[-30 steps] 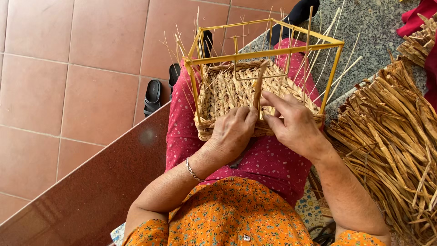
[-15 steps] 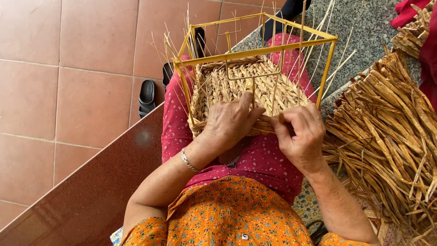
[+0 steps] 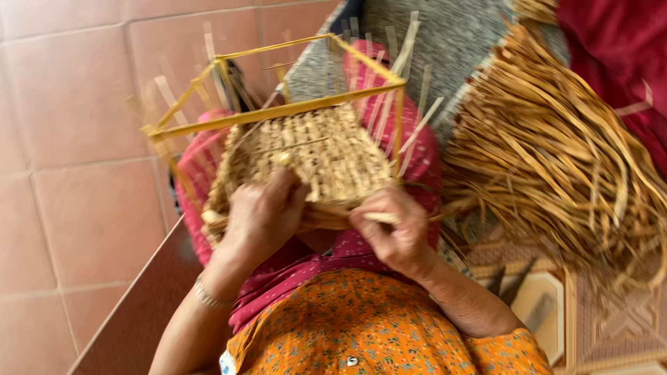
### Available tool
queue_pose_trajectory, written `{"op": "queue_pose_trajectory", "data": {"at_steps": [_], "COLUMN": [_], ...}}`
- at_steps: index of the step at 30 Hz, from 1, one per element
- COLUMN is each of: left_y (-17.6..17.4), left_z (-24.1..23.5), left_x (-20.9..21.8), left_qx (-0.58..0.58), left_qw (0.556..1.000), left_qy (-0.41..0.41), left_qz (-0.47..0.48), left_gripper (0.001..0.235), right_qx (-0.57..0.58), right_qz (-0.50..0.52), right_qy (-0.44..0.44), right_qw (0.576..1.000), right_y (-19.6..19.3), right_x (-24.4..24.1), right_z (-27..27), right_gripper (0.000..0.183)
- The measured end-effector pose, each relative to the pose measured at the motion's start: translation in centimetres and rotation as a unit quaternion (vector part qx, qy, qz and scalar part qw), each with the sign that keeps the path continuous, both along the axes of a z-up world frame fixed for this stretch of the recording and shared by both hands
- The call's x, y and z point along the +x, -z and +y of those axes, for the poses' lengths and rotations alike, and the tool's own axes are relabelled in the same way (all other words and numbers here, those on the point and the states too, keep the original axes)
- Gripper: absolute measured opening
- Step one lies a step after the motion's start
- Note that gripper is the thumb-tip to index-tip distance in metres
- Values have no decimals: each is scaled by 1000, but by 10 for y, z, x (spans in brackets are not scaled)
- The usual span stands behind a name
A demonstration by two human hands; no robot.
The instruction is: The person weaves dried palm leaves into a rectangular basket frame held on their lap. They interlace the leaves through vertical stakes, trim excess with scissors, and continue weaving to build up the basket walls.
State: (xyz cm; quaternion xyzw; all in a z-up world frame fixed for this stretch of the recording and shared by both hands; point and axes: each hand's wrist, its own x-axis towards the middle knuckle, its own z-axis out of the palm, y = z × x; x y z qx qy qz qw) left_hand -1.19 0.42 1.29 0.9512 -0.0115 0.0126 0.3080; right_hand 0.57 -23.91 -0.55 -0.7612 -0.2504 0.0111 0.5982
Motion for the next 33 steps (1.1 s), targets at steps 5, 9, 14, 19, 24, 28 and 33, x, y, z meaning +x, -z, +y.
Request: {"op": "queue_pose_trajectory", "data": {"at_steps": [5,9,14,19,24,28,33], "left_y": [-21,-21,-23,-34,-32,-18,-6], "left_z": [7,2,-3,-9,-10,-11,-4], "left_x": [-6,-4,-7,-25,-47,-52,-61], "left_qx": [-11,-3,-11,-50,14,78,48], "left_qw": [1000,999,1000,997,989,985,982], "left_qy": [-3,-13,-25,-32,88,124,144], "left_qz": [14,34,-2,-50,-121,-90,-115], "left_gripper": [19,19,21,38,44,48,43], "right_qx": [-25,-180,-424,-526,-420,-51,-148], "right_qz": [-109,-34,-178,-154,-155,94,-72], "right_qy": [68,239,321,296,280,186,74], "right_qw": [991,954,828,782,849,977,983], "right_y": [45,115,185,217,187,111,17], "right_x": [-7,45,102,120,113,82,35], "right_z": [-43,-125,-220,-253,-243,-180,-81], "right_gripper": [15,13,5,6,10,7,10]}}
